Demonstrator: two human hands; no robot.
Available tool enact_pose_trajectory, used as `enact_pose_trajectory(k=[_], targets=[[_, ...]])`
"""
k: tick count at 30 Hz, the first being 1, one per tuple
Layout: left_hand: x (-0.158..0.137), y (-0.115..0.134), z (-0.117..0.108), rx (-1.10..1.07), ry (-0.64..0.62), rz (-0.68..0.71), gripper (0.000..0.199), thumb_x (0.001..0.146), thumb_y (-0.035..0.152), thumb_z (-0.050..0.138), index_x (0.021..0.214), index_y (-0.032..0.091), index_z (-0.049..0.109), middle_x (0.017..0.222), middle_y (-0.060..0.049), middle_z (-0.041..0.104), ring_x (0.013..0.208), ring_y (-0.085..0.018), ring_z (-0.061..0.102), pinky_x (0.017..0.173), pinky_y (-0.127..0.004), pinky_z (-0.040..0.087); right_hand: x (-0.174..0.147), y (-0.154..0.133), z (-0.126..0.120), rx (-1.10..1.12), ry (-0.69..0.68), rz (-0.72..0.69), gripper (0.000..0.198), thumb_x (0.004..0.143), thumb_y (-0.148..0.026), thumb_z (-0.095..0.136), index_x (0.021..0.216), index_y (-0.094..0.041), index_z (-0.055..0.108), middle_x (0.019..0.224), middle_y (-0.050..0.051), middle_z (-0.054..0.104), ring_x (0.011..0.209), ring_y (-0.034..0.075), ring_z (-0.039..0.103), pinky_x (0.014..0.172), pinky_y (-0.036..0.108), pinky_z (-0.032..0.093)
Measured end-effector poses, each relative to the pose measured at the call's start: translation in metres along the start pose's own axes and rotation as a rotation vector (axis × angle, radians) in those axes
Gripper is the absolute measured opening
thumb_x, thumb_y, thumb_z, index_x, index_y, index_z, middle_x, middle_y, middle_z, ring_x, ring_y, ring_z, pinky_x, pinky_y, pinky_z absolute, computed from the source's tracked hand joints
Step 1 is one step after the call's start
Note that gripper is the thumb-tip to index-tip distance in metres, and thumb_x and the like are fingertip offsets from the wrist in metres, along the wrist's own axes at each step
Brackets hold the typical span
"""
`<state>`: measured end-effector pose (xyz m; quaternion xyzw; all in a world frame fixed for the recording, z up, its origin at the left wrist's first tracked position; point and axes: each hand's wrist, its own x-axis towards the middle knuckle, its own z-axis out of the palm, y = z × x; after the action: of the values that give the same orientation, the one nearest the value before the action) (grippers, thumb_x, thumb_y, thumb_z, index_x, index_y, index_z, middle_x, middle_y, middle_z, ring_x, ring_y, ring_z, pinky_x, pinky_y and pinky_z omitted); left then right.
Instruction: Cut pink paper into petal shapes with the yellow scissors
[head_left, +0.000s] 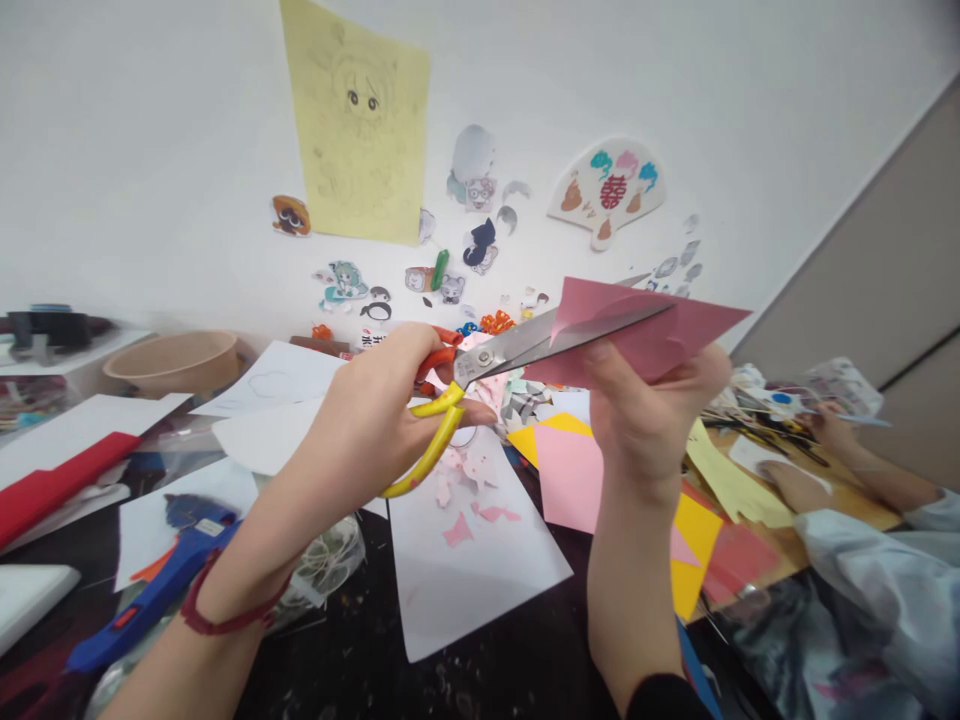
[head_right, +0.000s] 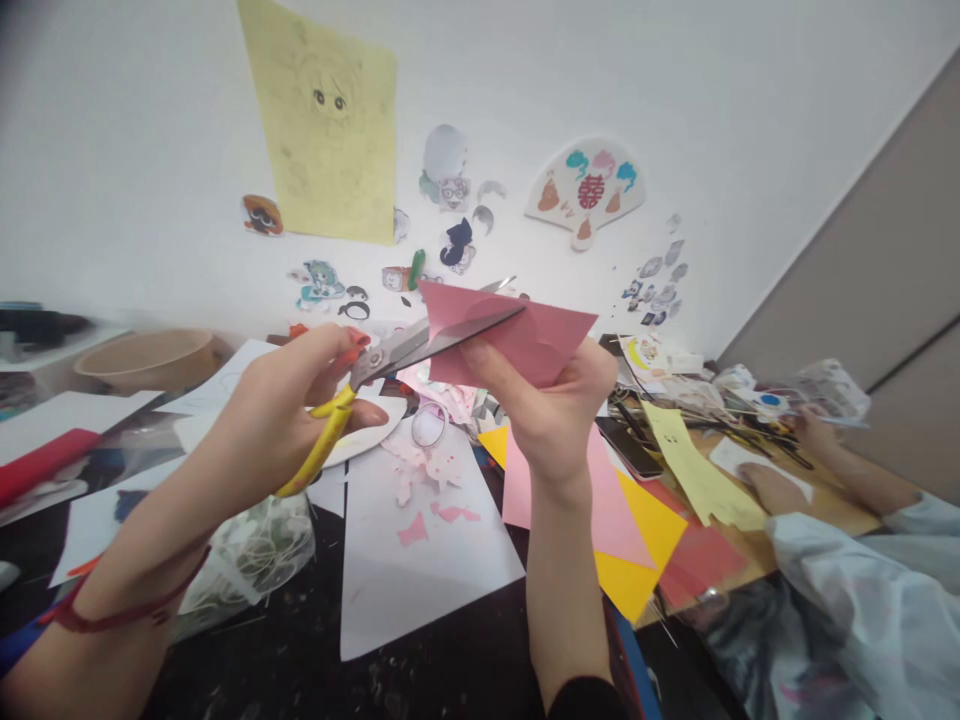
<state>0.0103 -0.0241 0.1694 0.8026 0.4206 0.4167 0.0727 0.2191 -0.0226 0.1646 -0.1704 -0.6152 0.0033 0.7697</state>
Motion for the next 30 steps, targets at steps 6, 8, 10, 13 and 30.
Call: enact_pose_trajectory(k=[6, 8, 10, 13, 30], targets=[[-0.002, 0.001, -0.001, 0.022, 0.018, 0.045, 0.044, 0.080, 0.058, 0.070, 0.092, 0.020, 0.052, 0.074, 0.003, 0.050, 0.058, -0.011, 0.033, 0.057, -0.025, 0.032, 0.001, 0.001, -0.003, 0.036, -0.017, -0.021, 0.014, 0.072, -0.018, 0.082, 0.081, -0.027, 0.076, 0.071, -0.004, 0.066, 0.066, 0.013, 0.062, 0.064, 0.030, 0.057], [-0.003, 0.000, -0.001, 0.022, 0.022, 0.057, 0.044, 0.080, 0.059, 0.068, 0.094, 0.020, 0.053, 0.074, 0.003, 0.050, 0.058, -0.011, 0.033, 0.057, -0.025, 0.032, 0.001, 0.000, -0.005, 0.032, -0.020, -0.014, 0.014, 0.071, -0.018, 0.083, 0.080, -0.027, 0.077, 0.071, -0.004, 0.067, 0.065, 0.014, 0.062, 0.061, 0.029, 0.056], [-0.003, 0.000, -0.001, 0.021, 0.019, 0.060, 0.046, 0.080, 0.061, 0.068, 0.094, 0.020, 0.054, 0.074, 0.003, 0.051, 0.058, -0.011, 0.035, 0.058, -0.026, 0.034, 0.002, -0.001, -0.006, 0.027, -0.020, -0.007, 0.013, 0.071, -0.018, 0.083, 0.079, -0.027, 0.077, 0.070, -0.004, 0.066, 0.065, 0.013, 0.062, 0.059, 0.028, 0.055], [-0.004, -0.001, -0.001, 0.041, 0.019, 0.068, 0.048, 0.079, 0.064, 0.068, 0.094, 0.020, 0.056, 0.075, 0.002, 0.053, 0.059, -0.012, 0.039, 0.060, -0.027, 0.037, 0.002, -0.001, -0.008, 0.021, -0.021, -0.012, 0.015, 0.070, -0.019, 0.084, 0.080, -0.028, 0.078, 0.072, -0.003, 0.069, 0.067, 0.014, 0.064, 0.060, 0.029, 0.056], [-0.007, 0.002, -0.003, 0.140, 0.047, 0.107, 0.039, 0.079, 0.055, 0.071, 0.082, 0.020, 0.054, 0.062, 0.006, 0.035, 0.055, -0.011, 0.032, 0.055, -0.026, 0.029, 0.003, 0.001, -0.016, -0.038, -0.062, -0.058, 0.016, 0.069, -0.016, 0.083, 0.080, -0.026, 0.077, 0.075, -0.003, 0.077, 0.069, 0.018, 0.073, 0.064, 0.034, 0.059]])
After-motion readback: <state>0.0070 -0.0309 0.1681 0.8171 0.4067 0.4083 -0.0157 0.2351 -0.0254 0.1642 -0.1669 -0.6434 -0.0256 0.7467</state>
